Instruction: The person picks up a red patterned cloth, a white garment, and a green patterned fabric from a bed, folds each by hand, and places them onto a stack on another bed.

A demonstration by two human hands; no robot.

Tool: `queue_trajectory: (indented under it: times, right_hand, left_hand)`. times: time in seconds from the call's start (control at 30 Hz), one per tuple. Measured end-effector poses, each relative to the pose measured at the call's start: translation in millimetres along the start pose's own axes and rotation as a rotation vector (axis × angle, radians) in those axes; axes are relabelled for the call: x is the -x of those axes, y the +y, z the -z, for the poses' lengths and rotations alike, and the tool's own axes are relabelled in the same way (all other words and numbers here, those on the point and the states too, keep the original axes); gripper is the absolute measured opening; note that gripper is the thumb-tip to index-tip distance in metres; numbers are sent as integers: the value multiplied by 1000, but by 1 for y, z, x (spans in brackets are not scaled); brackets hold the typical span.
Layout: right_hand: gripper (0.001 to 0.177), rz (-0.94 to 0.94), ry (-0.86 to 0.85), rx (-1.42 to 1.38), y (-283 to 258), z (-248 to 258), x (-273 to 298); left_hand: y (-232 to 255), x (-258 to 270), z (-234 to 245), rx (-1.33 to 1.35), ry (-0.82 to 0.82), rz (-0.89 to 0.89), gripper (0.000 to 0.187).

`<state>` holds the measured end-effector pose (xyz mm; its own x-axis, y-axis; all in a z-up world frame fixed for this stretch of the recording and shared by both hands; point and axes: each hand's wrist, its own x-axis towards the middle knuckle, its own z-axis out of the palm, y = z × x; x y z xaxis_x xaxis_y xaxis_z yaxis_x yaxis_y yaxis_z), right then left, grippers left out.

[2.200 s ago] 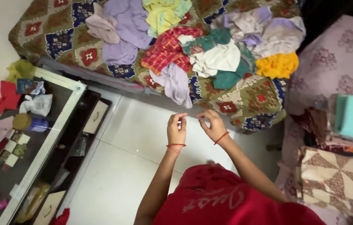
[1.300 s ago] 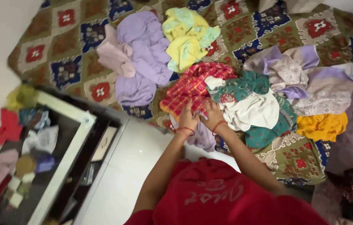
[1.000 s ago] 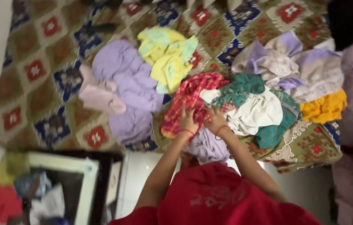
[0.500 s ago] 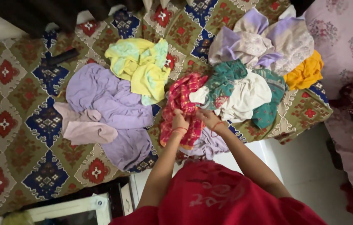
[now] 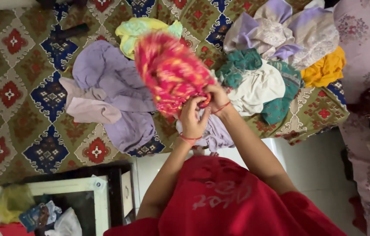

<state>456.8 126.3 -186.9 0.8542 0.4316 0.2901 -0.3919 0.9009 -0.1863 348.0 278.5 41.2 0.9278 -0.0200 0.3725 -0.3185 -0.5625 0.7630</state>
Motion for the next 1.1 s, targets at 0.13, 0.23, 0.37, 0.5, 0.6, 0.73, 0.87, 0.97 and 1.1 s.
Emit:
queue_trajectory:
  times: [0.13, 0.23, 0.37, 0.5, 0.6, 0.73, 0.87, 0.97, 1.1]
  right_hand:
    - [70, 185, 367, 342, -36, -237, -24]
    - [61, 180, 466, 112, -50, -255, 3]
    - [66, 278, 199, 123, -54, -220, 57]
    - [61, 485, 471, 459, -56, -230, 102]
    - [60, 622, 539, 425, -68, -222, 142]
    - [59, 831, 632, 354, -63, -226, 199]
    - [55, 1210, 952, 372, -55, -237, 249]
    - [41, 1571, 1365, 454, -37, -176, 337]
    - [24, 1729, 1998, 864, 11, -247, 386]
  left_hand:
    - [4, 17, -19, 311, 66, -71, 52]
    - [23, 16, -25, 384, 281, -54, 72]
    - [55, 6, -27, 456, 119, -112, 111]
    - [60, 10, -50, 388, -101, -179, 105]
    - [38, 16, -75, 496, -277, -233, 71]
    - [26, 22, -99, 491, -476, -157, 39]
    - [57, 12, -98, 469, -495, -317, 23]
    - [61, 3, -109, 629, -514, -289, 20]
    - [68, -12, -127, 673, -654, 69, 24]
